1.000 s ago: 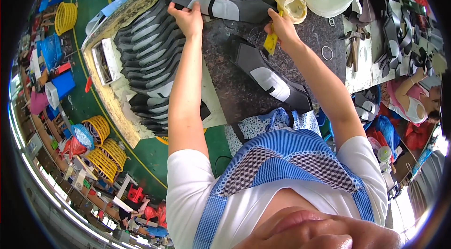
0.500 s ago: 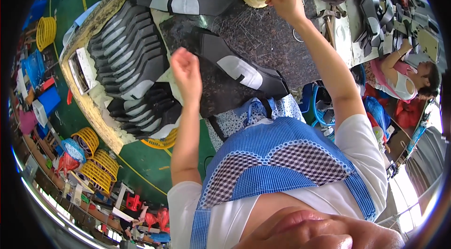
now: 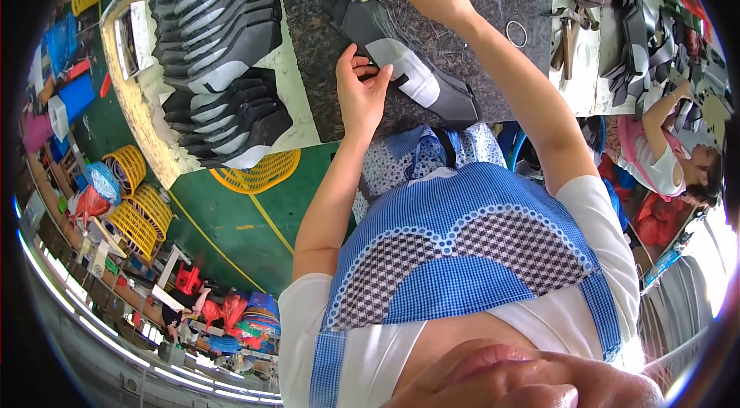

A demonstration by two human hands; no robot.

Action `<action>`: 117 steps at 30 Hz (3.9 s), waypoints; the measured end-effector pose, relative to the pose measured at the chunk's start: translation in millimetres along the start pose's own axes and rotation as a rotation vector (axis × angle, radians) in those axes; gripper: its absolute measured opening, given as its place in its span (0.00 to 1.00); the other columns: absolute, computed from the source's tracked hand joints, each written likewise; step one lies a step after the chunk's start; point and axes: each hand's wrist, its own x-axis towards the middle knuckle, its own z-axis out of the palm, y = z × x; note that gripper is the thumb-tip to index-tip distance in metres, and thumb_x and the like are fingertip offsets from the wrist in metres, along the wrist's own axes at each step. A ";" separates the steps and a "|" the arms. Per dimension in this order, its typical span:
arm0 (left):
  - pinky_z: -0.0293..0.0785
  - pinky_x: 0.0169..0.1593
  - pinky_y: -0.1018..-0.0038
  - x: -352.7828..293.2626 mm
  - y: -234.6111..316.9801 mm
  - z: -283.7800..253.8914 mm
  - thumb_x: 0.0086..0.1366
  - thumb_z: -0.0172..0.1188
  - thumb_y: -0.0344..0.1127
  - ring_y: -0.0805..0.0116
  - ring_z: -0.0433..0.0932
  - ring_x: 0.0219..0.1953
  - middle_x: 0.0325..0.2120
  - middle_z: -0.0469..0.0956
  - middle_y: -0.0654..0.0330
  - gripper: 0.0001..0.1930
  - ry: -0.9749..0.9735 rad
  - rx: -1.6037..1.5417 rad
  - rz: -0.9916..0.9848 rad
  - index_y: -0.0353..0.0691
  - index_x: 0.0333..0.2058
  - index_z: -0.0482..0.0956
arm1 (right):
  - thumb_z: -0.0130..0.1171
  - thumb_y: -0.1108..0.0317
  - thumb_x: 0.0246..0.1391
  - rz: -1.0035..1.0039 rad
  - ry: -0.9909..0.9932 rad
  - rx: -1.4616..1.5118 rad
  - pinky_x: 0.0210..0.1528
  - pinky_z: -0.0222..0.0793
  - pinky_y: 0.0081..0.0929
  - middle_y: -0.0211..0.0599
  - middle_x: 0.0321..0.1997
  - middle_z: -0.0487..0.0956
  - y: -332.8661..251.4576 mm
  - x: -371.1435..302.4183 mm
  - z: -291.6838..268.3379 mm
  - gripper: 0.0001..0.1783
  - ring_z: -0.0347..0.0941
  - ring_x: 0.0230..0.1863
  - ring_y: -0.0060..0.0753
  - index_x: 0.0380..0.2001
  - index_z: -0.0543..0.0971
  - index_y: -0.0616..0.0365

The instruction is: Applying glue to shoe upper components using a brush on a manufacturing workbench.

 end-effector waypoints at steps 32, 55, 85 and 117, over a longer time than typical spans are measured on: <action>0.72 0.52 0.67 13.5 13.7 -14.3 0.69 0.51 0.38 0.67 0.77 0.45 0.40 0.78 0.61 0.10 -0.213 -0.974 -0.474 0.43 0.45 0.72 | 0.50 0.65 0.50 0.069 -0.240 0.044 0.31 0.72 0.36 0.40 0.24 0.78 -0.4 -117.0 -55.4 0.14 0.78 0.28 0.36 0.40 0.72 0.59; 0.73 0.38 0.59 253.6 61.4 -73.4 0.52 0.68 0.35 0.52 0.78 0.26 0.23 0.77 0.55 0.38 0.354 0.304 0.277 0.40 0.55 0.52 | 0.56 0.57 0.49 0.043 0.053 -1.051 0.26 0.74 0.43 0.42 0.23 0.81 7.0 75.2 7.9 0.12 0.80 0.26 0.46 0.27 0.79 0.54; 0.76 0.36 0.74 21.2 -10.0 -10.0 0.54 0.71 0.35 0.69 0.79 0.30 0.28 0.79 0.56 0.26 0.002 0.055 -0.021 0.31 0.46 0.68 | 0.61 0.59 0.57 -0.238 0.119 -0.106 0.24 0.70 0.25 0.38 0.23 0.81 -7.7 5.6 12.4 0.15 0.74 0.20 0.23 0.33 0.79 0.63; 0.81 0.44 0.70 15.3 -14.6 -19.9 0.67 0.53 0.28 0.67 0.80 0.39 0.37 0.79 0.50 0.15 -0.100 -0.502 -0.269 0.31 0.51 0.65 | 0.60 0.68 0.56 -0.232 0.068 0.021 0.34 0.76 0.21 0.40 0.34 0.82 -35.4 -44.3 -3.3 0.10 0.79 0.32 0.24 0.37 0.79 0.64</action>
